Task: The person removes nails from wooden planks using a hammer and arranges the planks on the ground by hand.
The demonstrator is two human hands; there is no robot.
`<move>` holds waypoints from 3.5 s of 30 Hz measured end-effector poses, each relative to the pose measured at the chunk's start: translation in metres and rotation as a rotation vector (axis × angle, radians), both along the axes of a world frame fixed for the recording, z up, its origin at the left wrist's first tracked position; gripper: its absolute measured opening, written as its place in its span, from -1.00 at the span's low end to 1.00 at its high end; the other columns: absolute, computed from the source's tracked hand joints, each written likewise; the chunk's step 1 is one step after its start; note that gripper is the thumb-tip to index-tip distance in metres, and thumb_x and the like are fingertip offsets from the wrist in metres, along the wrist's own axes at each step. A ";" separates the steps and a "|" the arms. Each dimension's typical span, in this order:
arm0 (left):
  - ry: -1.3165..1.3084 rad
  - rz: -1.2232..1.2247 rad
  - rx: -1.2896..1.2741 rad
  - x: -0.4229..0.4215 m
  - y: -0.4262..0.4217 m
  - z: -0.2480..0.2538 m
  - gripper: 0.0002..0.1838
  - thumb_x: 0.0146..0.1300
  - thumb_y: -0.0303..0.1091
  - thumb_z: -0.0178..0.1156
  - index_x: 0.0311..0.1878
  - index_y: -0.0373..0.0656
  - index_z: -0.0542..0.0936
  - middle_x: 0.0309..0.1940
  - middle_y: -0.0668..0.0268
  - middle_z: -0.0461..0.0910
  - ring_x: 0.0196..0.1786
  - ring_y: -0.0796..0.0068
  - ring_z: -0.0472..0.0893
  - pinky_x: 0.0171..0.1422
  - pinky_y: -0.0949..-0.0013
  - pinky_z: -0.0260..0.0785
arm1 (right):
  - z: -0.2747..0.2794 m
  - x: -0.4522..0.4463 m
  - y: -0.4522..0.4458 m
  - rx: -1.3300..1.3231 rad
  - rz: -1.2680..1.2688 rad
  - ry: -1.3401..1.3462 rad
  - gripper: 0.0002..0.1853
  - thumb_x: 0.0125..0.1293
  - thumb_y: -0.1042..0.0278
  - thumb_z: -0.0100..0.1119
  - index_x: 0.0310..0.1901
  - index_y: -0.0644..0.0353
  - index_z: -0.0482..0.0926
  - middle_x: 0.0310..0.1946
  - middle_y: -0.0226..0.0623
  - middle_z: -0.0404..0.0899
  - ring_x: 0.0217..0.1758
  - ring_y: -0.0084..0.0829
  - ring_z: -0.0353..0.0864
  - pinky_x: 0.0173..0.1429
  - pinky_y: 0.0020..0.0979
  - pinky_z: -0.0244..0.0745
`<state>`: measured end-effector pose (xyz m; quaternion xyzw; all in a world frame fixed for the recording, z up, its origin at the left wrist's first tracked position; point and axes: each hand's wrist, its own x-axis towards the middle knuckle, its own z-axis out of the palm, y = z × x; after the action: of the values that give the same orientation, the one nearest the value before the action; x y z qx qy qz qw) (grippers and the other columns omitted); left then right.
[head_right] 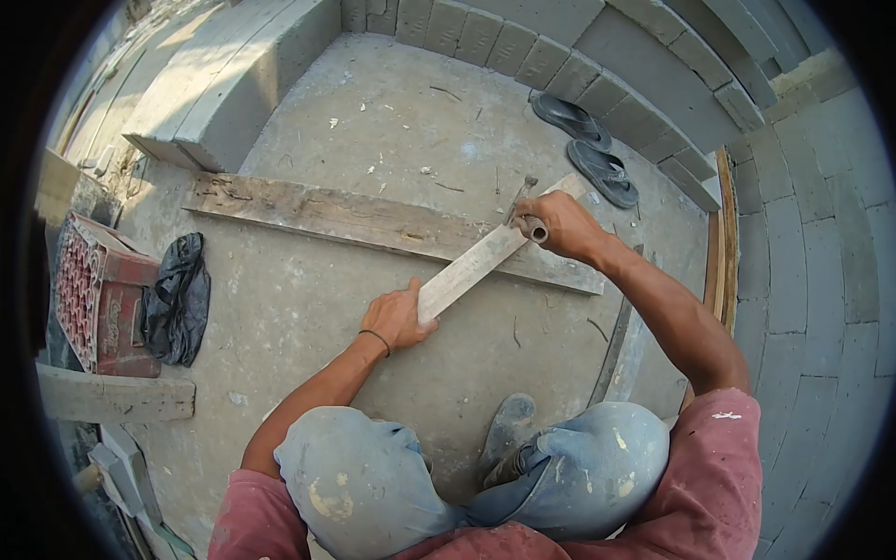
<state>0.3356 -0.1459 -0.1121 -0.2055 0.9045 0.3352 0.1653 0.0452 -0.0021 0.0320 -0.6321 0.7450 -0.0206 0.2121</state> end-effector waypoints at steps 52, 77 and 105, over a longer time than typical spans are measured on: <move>0.011 0.011 -0.036 -0.001 0.007 -0.005 -0.33 0.23 -0.01 0.48 0.20 -0.20 0.38 -0.05 -0.15 0.77 0.00 -0.21 0.79 0.15 -0.10 0.63 | 0.020 -0.013 0.016 0.147 0.213 0.125 -0.75 0.22 0.49 0.28 -0.05 0.29 0.71 -0.26 0.05 0.71 -0.12 0.09 0.78 -0.05 0.03 0.61; 0.004 -0.008 -0.066 0.000 0.011 -0.004 -0.25 0.22 0.01 0.50 0.27 -0.23 0.37 -0.02 -0.12 0.77 0.00 -0.18 0.80 0.13 -0.08 0.64 | -0.049 0.081 -0.009 0.119 0.793 0.089 -0.87 -0.04 0.32 0.38 -0.52 0.18 0.77 -0.57 -0.05 0.69 -0.37 0.04 0.77 -0.14 -0.04 0.70; -0.078 -0.061 -0.104 -0.009 0.017 -0.005 -0.29 0.18 0.00 0.52 0.18 -0.19 0.38 -0.10 -0.15 0.76 -0.07 -0.23 0.80 0.06 -0.12 0.65 | -0.033 0.043 0.007 -0.818 -0.249 -0.158 -0.55 0.30 0.44 0.49 -0.68 0.26 0.46 -0.70 -0.13 0.42 -0.64 -0.23 0.44 -0.34 -0.17 0.32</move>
<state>0.3262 -0.1293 -0.1169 -0.1991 0.9194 0.2744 0.1995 0.0881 0.0049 -0.0006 -0.5660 0.7275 -0.3877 -0.0035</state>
